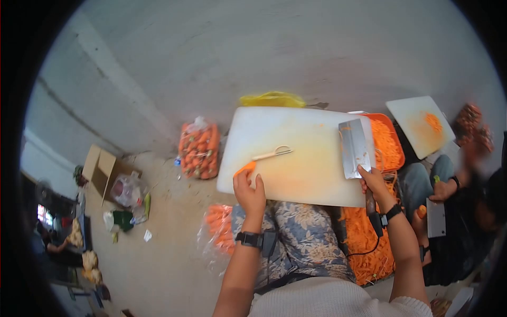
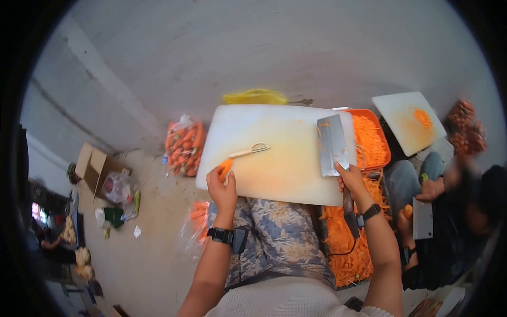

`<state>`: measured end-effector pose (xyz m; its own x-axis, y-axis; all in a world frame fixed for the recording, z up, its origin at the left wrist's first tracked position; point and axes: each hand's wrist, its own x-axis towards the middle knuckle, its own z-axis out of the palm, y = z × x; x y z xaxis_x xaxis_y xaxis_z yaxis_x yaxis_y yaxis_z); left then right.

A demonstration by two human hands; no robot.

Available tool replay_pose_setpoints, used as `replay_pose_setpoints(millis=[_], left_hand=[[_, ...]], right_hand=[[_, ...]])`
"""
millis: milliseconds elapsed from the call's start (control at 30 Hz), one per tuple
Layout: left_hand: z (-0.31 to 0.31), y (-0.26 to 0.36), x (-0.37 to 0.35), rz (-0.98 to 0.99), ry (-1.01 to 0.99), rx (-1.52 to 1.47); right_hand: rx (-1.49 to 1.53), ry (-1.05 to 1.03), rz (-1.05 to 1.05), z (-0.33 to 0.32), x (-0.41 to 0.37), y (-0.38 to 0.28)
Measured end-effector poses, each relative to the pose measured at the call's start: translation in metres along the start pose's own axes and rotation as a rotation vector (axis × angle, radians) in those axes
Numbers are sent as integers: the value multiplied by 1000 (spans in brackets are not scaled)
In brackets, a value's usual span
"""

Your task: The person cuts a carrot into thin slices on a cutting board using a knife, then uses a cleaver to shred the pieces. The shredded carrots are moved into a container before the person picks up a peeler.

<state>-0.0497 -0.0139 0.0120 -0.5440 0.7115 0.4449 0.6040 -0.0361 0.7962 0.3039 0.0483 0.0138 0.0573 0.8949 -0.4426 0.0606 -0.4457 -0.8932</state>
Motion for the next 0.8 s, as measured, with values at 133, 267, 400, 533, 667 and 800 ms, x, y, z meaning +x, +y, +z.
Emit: replay_pose_setpoints(millis=[133, 267, 400, 533, 667, 800], left_hand=[[-25, -28, 33, -16, -63, 303], [-29, -48, 50, -27, -158, 489], [-19, -54, 49, -76, -398, 429], [-10, -34, 29, 122, -568, 248], [24, 1, 4, 188, -649, 117], [47, 19, -16, 235, -659, -5]], right_hand=[[-26, -37, 61, 14, 2, 20], [-29, -22, 51, 11, 7, 28], [-18, -31, 77, 12, 0, 20], [-26, -25, 69, 14, 1, 20], [-34, -34, 62, 13, 4, 21], [-25, -15, 50, 14, 2, 26]])
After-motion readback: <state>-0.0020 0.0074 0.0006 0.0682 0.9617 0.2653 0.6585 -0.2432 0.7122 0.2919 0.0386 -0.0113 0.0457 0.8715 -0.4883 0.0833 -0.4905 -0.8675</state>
